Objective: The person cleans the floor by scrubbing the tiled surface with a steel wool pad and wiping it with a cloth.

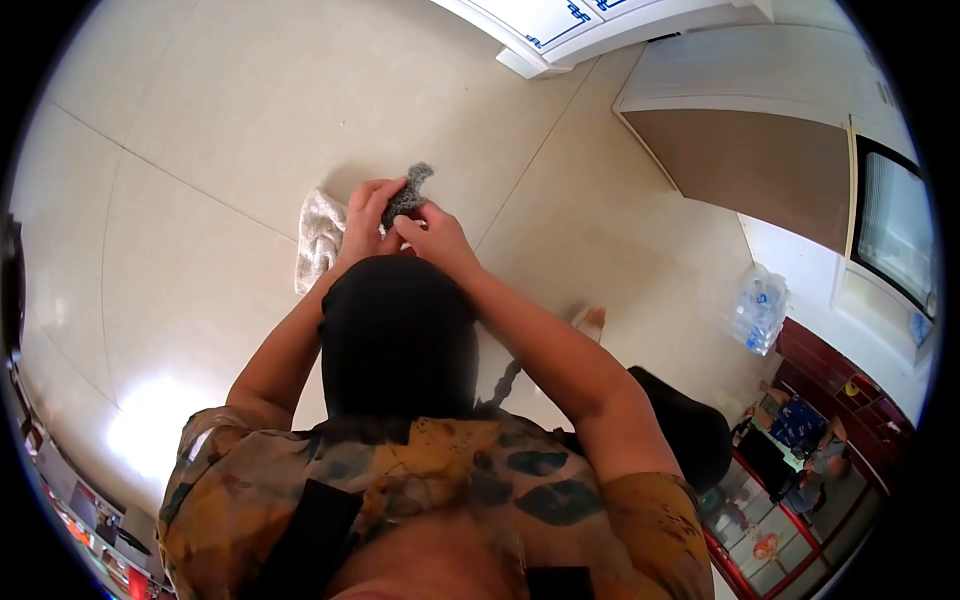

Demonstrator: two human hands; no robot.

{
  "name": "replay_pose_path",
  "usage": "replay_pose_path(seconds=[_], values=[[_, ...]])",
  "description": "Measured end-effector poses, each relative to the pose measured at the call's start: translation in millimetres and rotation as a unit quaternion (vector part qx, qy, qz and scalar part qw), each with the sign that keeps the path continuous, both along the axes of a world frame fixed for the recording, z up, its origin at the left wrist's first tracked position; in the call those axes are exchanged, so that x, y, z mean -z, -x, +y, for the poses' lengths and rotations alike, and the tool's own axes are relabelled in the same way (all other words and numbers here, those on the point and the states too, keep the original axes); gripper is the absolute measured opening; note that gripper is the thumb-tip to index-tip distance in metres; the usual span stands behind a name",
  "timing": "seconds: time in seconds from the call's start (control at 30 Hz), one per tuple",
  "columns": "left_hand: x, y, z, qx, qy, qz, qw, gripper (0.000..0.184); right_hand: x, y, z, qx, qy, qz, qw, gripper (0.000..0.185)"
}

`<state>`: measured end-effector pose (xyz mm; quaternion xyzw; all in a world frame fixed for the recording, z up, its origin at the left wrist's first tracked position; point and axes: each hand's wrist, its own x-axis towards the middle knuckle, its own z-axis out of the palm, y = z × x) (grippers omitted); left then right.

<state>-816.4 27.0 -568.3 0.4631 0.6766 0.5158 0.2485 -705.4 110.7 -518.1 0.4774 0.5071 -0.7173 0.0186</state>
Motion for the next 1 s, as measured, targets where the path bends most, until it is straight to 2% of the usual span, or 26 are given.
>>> replay_pose_path(seconds=[0.07,0.1,0.13,0.2,0.23,0.27,0.3,0.33,0.4,0.43,0.47,0.5,0.57,0.6,0.63,0.67,0.73,0.8,0.83,0.9,0.97,1.0], values=[[5.5,-3.3,8.5,0.003,0.003,0.004,1.000,0.050,2.5,-12.6,11.5,-0.098,-0.039,-0.037,0.994,0.032],[12.7,-3.1,12.0,0.005,0.006,-0.007,1.000,0.049,-5.0,-14.0,13.1,-0.077,-0.002,0.007,0.997,0.027],[20.7,-3.2,15.9,0.009,0.009,-0.017,1.000,0.048,4.3,-23.1,19.9,-0.093,-0.074,-0.009,0.993,0.026],[26.6,-6.8,19.1,-0.006,0.025,0.066,0.997,0.049,34.7,-57.5,39.6,-0.124,-0.209,-0.038,0.969,0.024],[25.5,-8.9,22.2,-0.015,0.035,0.104,0.994,0.050,51.2,-79.2,57.4,-0.178,-0.353,-0.093,0.914,0.031],[23.8,-9.7,23.4,-0.022,0.046,0.142,0.989,0.052,64.7,-103.0,73.1,-0.226,-0.484,-0.143,0.833,0.038],[21.8,-12.8,27.3,-0.007,0.050,0.197,0.979,0.048,73.0,-126.3,85.4,-0.234,-0.557,-0.191,0.774,0.046],[25.5,-18.6,35.1,0.063,0.026,0.233,0.970,0.046,78.3,-144.0,99.3,-0.238,-0.626,-0.237,0.704,0.054],[42.1,-37.8,52.3,0.205,-0.021,0.295,0.933,0.042,61.0,-155.9,122.4,-0.286,-0.543,-0.337,0.714,0.062],[49.7,-47.6,62.7,0.266,-0.056,0.315,0.909,0.041,62.2,-161.9,127.8,-0.304,-0.530,-0.348,0.711,0.064],[57.5,-55.5,76.1,0.326,-0.090,0.333,0.880,0.040,63.7,-166.7,134.8,-0.322,-0.518,-0.359,0.707,0.066],[65.1,-58.5,89.1,0.395,-0.069,0.384,0.832,0.040,66.8,-169.7,138.7,-0.341,-0.506,-0.369,0.701,0.067],[82.0,-48.2,123.4,0.378,0.000,0.304,0.874,0.036,78.1,-173.1,139.5,-0.351,-0.496,-0.373,0.702,0.072],[70.9,-20.4,148.7,0.333,-0.049,0.347,0.875,0.032,83.9,-174.0,138.8,-0.356,-0.489,-0.375,0.703,0.075],[91.6,4.9,171.4,0.258,-0.026,0.331,0.907,0.034,86.8,-174.2,138.7,-0.363,-0.485,-0.375,0.702,0.076],[78.6,35.1,201.8,0.220,0.087,0.364,0.901,0.037,87.7,-175.1,139.4,-0.370,-0.482,-0.375,0.700,0.077],[75.4,79.7,231.8,0.001,0.111,0.502,0.858,0.038,94.4,-176.8,143.0,-0.388,-0.491,-0.382,0.680,0.078],[82.9,82.1,232.4,-0.011,0.100,0.534,0.839,0.038,105.1,-179.0,141.4,-0.407,-0.509,-0.395,0.648,0.078],[82.2,64.5,221.7,0.045,0.127,0.544,0.828,0.039,98.8,-169.8,143.2,-0.420,-0.485,-0.404,0.652,0.072],[66.7,23.9,190.6,0.259,0.130,0.330,0.899,0.036,79.2,-150.0,145.7,-0.450,-0.434,-0.420,0.658,0.059],[67.8,-19.2,153.2,0.424,0.087,0.290,0.853,0.036,93.2,-156.0,145.6,-0.435,-0.444,-0.426,0.658,0.070],[78.9,-33.3,130.2,0.407,-0.020,0.430,0.805,0.037,98.6,-158.1,146.6,-0.427,-0.450,-0.429,0.656,0.075]])
